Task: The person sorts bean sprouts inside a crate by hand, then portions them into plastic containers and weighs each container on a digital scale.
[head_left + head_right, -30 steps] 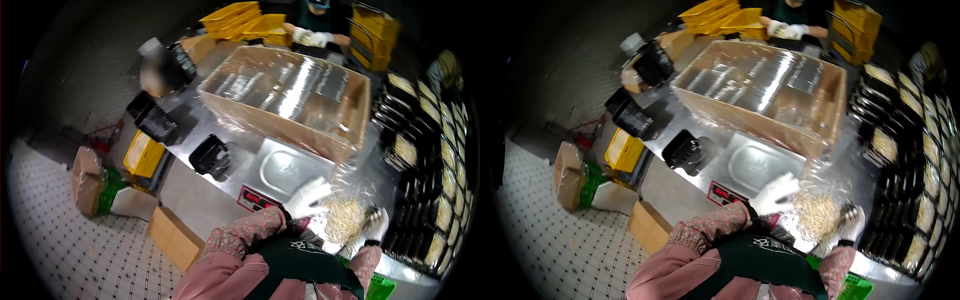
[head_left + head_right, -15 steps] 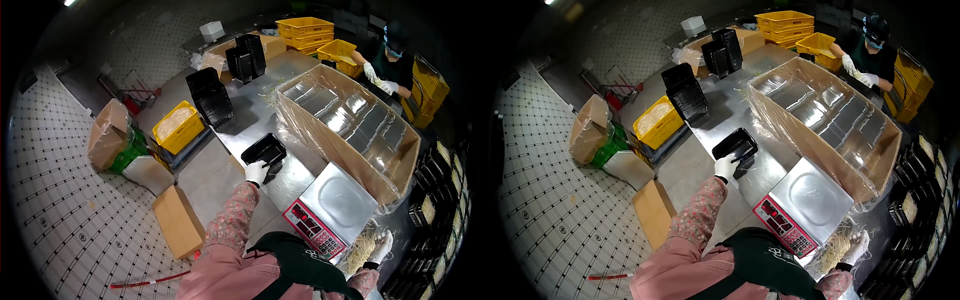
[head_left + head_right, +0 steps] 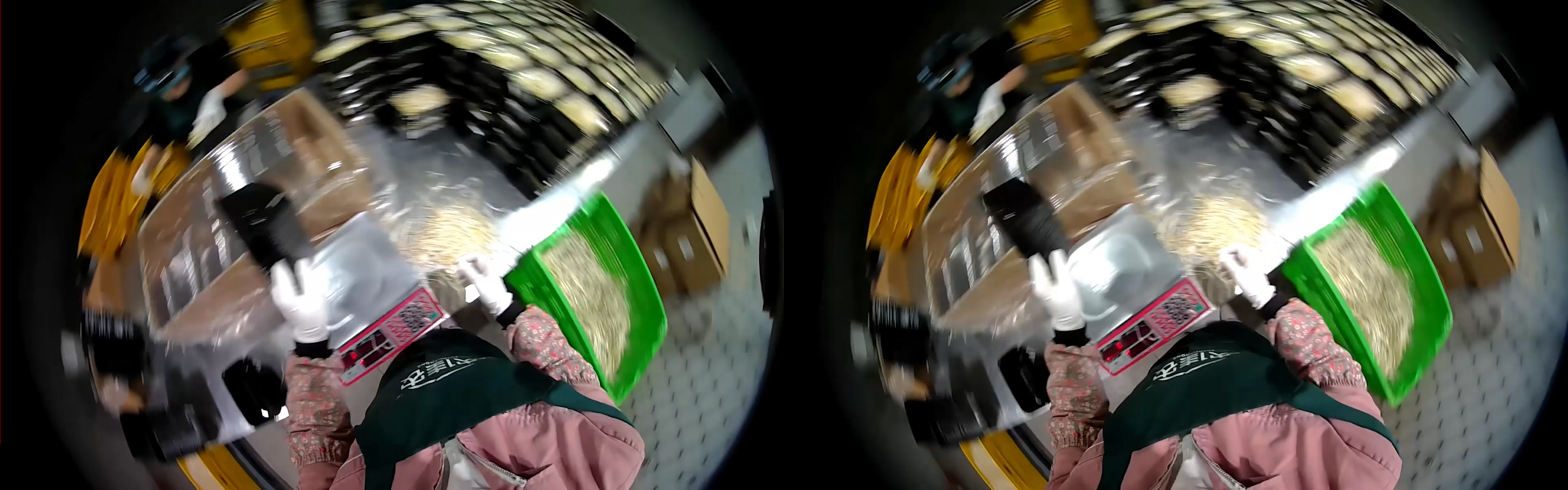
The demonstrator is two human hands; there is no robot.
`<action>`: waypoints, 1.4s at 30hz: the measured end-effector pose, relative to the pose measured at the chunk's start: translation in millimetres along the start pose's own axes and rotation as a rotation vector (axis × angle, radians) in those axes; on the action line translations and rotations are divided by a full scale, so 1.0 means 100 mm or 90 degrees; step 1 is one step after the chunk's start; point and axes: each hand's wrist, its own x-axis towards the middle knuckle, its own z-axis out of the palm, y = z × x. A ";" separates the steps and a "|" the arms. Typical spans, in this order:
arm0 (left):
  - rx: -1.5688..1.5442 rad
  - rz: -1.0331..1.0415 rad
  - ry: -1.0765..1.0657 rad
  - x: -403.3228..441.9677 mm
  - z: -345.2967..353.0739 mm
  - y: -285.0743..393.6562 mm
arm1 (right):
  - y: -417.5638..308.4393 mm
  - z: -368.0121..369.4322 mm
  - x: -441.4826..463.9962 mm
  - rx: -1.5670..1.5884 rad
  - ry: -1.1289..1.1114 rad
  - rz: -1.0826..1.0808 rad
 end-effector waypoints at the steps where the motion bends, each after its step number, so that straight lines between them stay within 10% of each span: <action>1: 0.056 0.067 -0.126 -0.10 0.41 -0.07 | 0.12 -0.08 -0.14 -0.130 0.030 -0.118; 3: 0.055 0.182 -0.393 -0.22 1.14 0.14 | 0.16 -0.22 -0.52 -0.165 0.014 -0.049; 10: 0.224 0.472 -0.683 -0.78 2.97 -0.94 | -0.11 -0.96 -1.62 -0.305 0.128 -0.003; 15: 0.240 0.516 -0.686 -0.82 3.02 -0.28 | -0.04 -2.05 -2.43 -0.233 0.282 0.016; 20: -0.107 0.172 -0.811 -1.47 3.44 0.81 | 0.28 -3.82 -3.07 -0.222 0.692 0.123; 29: 0.303 0.196 -1.557 -4.08 4.75 1.06 | 1.24 -5.51 -2.60 -0.355 0.455 0.573; 36: 0.401 -0.025 -1.648 -4.60 4.79 0.98 | 1.11 -4.52 -2.40 -0.437 0.254 0.449; 42: 0.336 -0.602 -1.475 -4.59 4.74 0.99 | 1.09 -4.14 -2.58 -0.514 0.278 0.332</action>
